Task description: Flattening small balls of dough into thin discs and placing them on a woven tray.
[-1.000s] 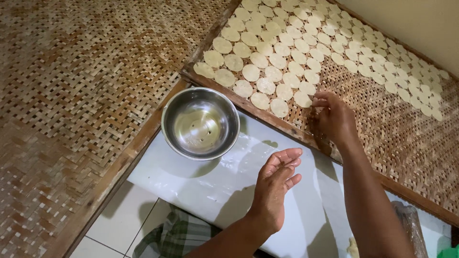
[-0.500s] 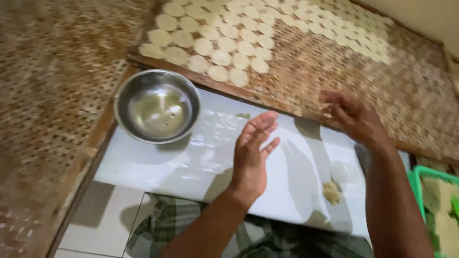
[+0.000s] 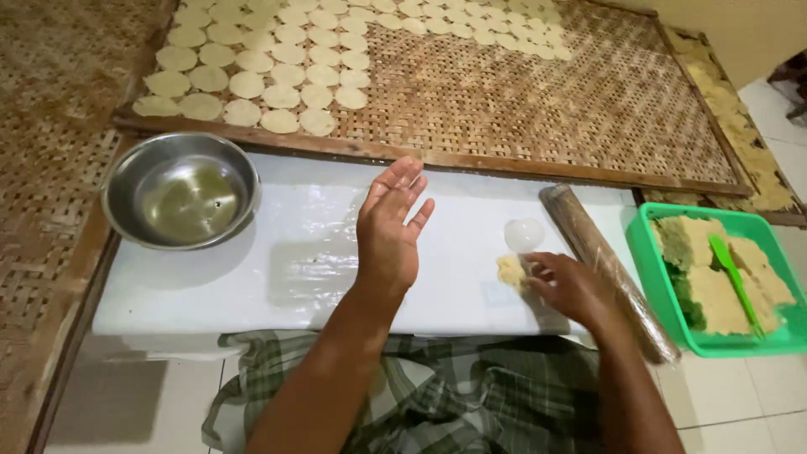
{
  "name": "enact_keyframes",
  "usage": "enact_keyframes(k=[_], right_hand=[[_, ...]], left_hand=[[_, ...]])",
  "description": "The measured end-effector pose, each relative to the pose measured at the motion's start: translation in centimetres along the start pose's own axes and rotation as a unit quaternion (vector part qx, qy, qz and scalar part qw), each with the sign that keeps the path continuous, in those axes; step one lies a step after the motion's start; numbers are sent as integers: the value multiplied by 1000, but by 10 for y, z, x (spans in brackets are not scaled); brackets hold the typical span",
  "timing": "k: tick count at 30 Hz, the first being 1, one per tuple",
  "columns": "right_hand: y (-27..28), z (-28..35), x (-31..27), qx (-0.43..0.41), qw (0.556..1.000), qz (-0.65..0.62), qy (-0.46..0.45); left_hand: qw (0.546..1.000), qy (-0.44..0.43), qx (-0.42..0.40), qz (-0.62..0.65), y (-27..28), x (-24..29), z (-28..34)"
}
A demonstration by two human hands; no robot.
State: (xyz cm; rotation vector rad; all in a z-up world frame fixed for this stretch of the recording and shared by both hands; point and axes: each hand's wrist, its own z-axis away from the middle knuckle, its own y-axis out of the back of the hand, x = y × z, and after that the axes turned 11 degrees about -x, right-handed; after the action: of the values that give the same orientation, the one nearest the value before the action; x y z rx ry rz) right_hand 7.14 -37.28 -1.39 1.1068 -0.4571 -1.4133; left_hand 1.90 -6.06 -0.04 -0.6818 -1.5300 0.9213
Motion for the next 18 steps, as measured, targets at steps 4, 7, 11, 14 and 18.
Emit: enact_keyframes(k=[4, 7, 11, 14, 18], right_hand=[[-20, 7, -43, 75, 997, -21, 11], [-10, 5, -60, 82, 995, 50, 28], [-1, 12, -38, 108, 986, -85, 90], [15, 13, -2, 175, 974, -110, 97], [0, -5, 63, 310, 950, -26, 6]], left_hand=[[1000, 13, -4, -7, 4, -10, 0], [1000, 15, -11, -2, 6, -15, -6], [999, 38, 0, -2, 2, -11, -4], [1000, 30, 8, 0, 8, -3, -9], [999, 33, 14, -6, 1, 1, -6]])
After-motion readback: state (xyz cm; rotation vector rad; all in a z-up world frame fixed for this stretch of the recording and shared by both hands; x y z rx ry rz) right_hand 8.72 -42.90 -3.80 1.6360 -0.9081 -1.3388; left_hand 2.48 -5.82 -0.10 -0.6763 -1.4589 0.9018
